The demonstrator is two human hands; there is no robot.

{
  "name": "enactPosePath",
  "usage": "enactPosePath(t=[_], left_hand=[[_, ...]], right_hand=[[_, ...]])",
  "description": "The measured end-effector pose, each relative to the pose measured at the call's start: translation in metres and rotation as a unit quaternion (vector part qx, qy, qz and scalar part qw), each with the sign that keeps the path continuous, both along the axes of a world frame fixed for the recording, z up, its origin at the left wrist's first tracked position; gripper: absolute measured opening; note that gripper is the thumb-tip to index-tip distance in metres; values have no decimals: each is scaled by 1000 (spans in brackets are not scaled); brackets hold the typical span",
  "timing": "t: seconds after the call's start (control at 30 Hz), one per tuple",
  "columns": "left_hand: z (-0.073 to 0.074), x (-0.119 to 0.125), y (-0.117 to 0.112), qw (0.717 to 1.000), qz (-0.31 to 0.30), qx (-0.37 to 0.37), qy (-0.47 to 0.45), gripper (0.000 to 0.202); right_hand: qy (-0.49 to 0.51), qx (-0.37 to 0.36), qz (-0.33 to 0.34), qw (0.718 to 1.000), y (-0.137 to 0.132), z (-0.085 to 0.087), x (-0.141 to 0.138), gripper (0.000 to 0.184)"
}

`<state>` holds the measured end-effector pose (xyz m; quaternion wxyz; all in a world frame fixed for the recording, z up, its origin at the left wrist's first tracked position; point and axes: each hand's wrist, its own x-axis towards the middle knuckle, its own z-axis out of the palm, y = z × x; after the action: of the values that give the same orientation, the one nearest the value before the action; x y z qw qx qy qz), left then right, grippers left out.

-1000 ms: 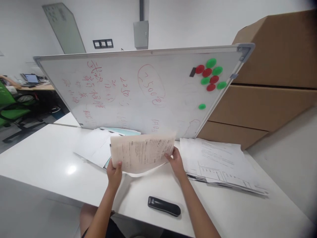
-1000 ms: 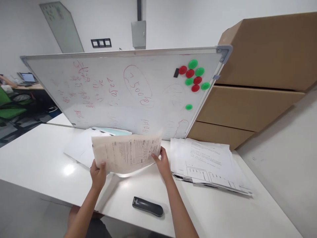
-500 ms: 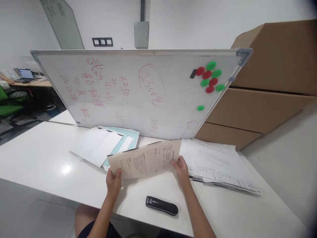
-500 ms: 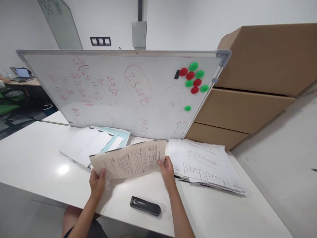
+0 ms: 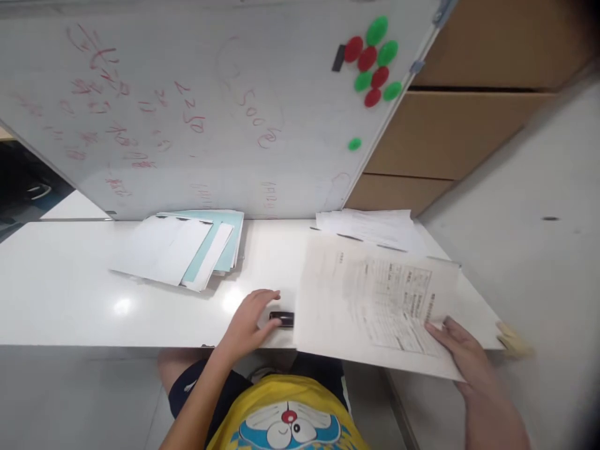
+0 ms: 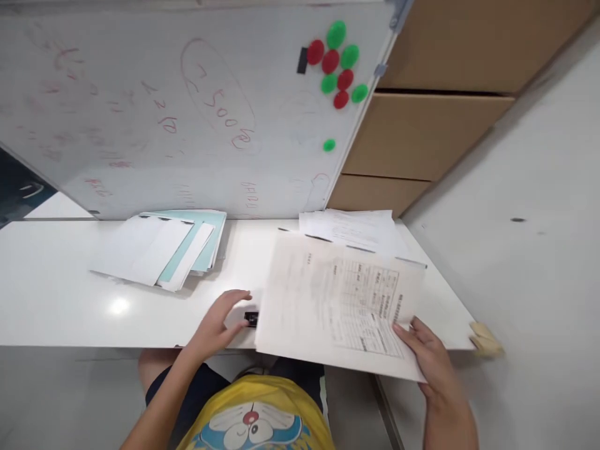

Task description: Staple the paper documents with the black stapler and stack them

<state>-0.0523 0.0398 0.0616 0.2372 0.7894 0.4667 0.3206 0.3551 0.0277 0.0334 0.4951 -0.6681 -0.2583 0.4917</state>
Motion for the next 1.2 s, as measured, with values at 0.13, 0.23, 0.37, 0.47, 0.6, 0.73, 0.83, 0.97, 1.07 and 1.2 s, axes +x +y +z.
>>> enactPosePath(t=[0.13,0.23,0.37,0.47,0.6,0.73,0.83,0.97,1.07,1.2], left_hand=[[-30,27,5,981,-75,41,175,52],[-46,35,13,977,-68,55,197,32],[-53,35,18,981,-52,68,175,26],[-53,34,17,981,-44,71,177,25],[-54,35,15,979,-35,70,190,27],[-55,36,15,977,-26,68,203,29],[-55,36,15,975,-23,69,208,29],[-54,37,15,975,-25,73,209,29],[-54,36,16,976,-23,75,205,30],[-55,37,17,976,-18,77,202,30]], right_hand=[[26,-83,-24,996,-60,-34,31,47],[30,-104,-11,994,-81,-43,34,46],[16,-124,19,992,-81,-39,38,48],[4,-121,34,992,-73,-37,42,47],[-20,-123,50,991,-67,-37,46,45],[-33,-133,52,989,-66,-33,48,44],[-39,-133,51,989,-69,-29,53,43],[-36,-127,22,991,-72,-26,56,44],[-19,-118,19,993,-73,-27,56,45],[0,-98,-6,995,-78,-29,59,45]])
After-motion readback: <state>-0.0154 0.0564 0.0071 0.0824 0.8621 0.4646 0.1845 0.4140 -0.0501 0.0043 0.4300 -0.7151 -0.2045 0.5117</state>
